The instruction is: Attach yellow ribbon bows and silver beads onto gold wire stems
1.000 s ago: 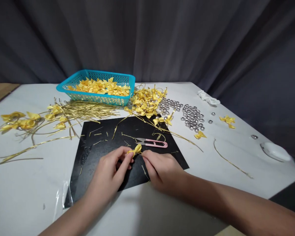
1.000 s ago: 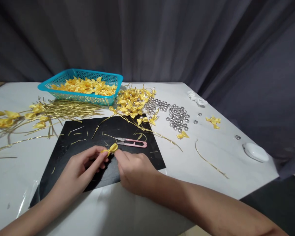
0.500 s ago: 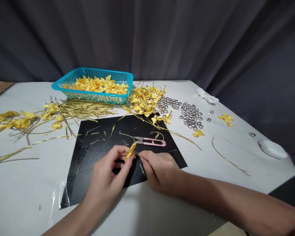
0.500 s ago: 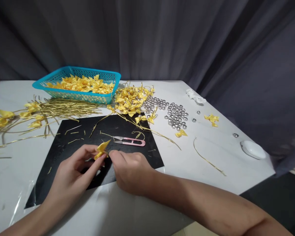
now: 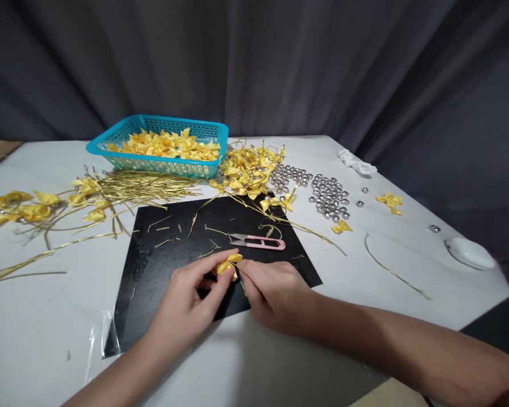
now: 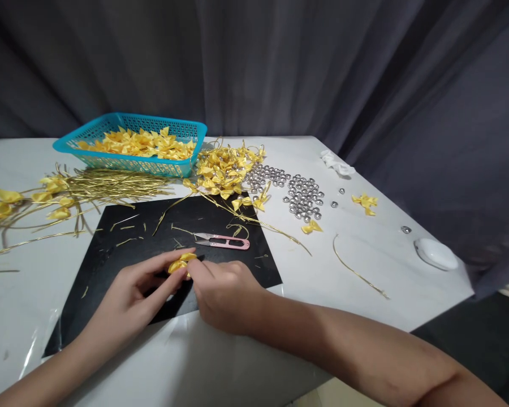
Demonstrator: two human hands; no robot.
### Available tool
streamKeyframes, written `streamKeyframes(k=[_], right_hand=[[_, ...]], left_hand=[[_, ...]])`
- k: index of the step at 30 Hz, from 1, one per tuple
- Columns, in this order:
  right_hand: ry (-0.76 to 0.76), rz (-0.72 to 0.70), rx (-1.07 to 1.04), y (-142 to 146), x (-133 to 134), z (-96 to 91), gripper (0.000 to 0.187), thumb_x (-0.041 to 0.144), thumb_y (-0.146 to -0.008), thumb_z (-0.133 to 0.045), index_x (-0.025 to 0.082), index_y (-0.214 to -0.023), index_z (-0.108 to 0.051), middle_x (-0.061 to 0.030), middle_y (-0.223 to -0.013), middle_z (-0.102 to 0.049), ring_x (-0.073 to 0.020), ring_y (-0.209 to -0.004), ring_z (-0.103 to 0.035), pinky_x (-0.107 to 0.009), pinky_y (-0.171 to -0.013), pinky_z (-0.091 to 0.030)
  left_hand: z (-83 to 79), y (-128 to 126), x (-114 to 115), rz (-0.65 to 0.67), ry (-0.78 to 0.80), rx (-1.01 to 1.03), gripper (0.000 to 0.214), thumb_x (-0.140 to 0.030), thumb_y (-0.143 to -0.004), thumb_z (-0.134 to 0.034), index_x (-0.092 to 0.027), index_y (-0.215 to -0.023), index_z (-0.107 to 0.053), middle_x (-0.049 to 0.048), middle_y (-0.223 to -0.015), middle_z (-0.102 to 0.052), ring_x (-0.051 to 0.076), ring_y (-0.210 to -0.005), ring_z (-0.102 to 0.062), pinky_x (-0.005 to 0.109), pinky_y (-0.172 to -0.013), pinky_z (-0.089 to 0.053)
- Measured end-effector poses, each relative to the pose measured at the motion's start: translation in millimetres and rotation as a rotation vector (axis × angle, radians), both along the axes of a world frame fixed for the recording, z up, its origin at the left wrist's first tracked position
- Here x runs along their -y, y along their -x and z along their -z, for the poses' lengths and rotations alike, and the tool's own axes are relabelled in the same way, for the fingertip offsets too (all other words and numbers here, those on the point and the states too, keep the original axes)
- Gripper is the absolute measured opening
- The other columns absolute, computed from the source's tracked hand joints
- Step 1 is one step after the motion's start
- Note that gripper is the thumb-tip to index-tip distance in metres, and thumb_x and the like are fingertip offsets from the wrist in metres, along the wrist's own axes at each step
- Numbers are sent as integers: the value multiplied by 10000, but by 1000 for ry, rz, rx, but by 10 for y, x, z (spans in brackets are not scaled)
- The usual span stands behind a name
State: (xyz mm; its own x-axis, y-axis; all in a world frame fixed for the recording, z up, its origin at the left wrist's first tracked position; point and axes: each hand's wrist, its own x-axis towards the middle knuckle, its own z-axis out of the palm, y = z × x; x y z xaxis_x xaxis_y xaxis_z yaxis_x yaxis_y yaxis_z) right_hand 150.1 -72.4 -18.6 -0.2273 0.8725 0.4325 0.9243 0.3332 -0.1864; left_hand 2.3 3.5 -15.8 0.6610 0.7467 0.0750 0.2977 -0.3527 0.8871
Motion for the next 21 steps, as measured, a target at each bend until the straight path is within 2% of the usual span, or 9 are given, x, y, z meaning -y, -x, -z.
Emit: streamKeyframes(k=[5, 9, 12, 14, 17, 21], right_hand=[[35, 2, 8, 59, 17, -13, 248, 93, -848, -284, 164, -731, -492, -9, -564, -554, -118, -480, -518, -233, -478, -362], [53, 8, -50, 75, 18, 4, 257, 110, -867, -271, 150, -769, -505, -27, -607, -576, -120, -509, -524, -235, -504, -364], [98, 70, -234, 80, -10, -5, 242, 163, -911, -282, 148, -863, -519, -6, -629, -569, -96, -507, -499, -209, -514, -354], [185, 122, -393, 91, -36, -21, 204, 199, -928, -313, 159, -904, -511, 31, -587, -518, -82, -474, -458, -194, -502, -337], [315, 208, -594, 116, -63, -39, 139, 231, -920, -362, 178, -871, -481, 64, -548, -439, -77, -465, -415, -186, -484, -309], [324, 250, -702, 126, -62, -38, 83, 249, -882, -420, 190, -826, -438, 83, -529, -353, -75, -453, -350, -181, -453, -252]], left_hand=[[10, 6, 5, 32, -174, 48, 278, -230, -851, -514, -123, -1036, -691, 77, -833, -735, 160, -726, -680, 205, -594, -515], [18, 10, 3, 78, -271, 68, 292, -188, -865, -495, -132, -1095, -666, 56, -800, -727, 142, -690, -668, 201, -592, -508], [27, 14, 14, 49, -298, 73, 298, -186, -870, -506, -126, -1126, -645, 76, -903, -729, 156, -825, -678, 203, -684, -520], [30, 19, 31, 3, -312, 82, 280, -193, -870, -516, -123, -1104, -653, 96, -995, -720, 167, -897, -672, 208, -736, -522], [22, 30, 57, -36, -329, 97, 244, -197, -867, -526, -140, -1056, -668, 94, -1029, -715, 168, -886, -676, 210, -724, -530], [1, 46, 72, -47, -304, 99, 210, -181, -860, -534, -160, -1014, -675, 71, -980, -725, 160, -838, -679, 205, -673, -538]])
